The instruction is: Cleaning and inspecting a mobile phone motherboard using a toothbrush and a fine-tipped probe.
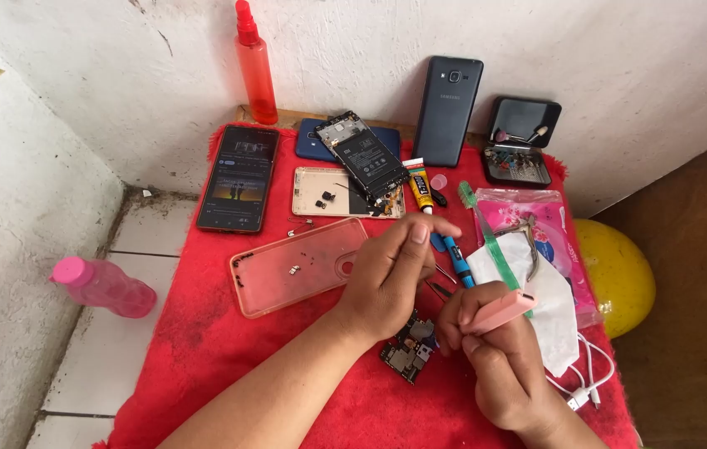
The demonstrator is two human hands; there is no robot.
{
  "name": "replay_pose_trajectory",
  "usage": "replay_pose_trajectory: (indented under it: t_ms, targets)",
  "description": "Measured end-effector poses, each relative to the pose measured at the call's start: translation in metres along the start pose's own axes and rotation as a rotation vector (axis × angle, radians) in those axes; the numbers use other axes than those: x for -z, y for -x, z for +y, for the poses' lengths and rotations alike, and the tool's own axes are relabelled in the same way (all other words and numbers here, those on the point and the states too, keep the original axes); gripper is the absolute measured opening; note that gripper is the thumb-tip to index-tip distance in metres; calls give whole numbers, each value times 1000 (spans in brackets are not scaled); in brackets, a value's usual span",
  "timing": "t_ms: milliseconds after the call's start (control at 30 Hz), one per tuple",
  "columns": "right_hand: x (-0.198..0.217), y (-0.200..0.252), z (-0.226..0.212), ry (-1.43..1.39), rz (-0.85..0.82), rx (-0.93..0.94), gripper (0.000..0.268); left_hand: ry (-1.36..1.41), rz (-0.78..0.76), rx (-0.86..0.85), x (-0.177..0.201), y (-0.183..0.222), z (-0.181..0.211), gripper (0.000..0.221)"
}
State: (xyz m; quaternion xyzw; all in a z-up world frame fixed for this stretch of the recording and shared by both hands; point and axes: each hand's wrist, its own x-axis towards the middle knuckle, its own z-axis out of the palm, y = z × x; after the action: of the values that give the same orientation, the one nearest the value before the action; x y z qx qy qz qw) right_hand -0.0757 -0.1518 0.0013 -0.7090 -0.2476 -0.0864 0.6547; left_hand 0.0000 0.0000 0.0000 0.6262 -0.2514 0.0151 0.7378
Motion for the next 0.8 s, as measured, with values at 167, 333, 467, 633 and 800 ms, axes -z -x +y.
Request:
replay_pose_trajectory:
  t_ms: [167, 333, 467, 633, 800]
  targets:
    - [3, 0, 5, -5, 5, 8, 16, 169, -71, 191, 0, -4, -16, 45]
    - [4, 4, 6, -17, 20, -42, 14, 89, -116, 324, 3, -8, -12, 49]
    - [3, 3, 8, -57, 16, -28, 13, 78, -137, 369, 3, -8, -10, 57]
    - [3, 3, 6, -86, 3, -49, 11, 151, -87, 230, 1, -7, -17, 58]
    - [5, 2, 7, -58, 18, -29, 16, 255, -75, 312, 5, -10, -18, 87]
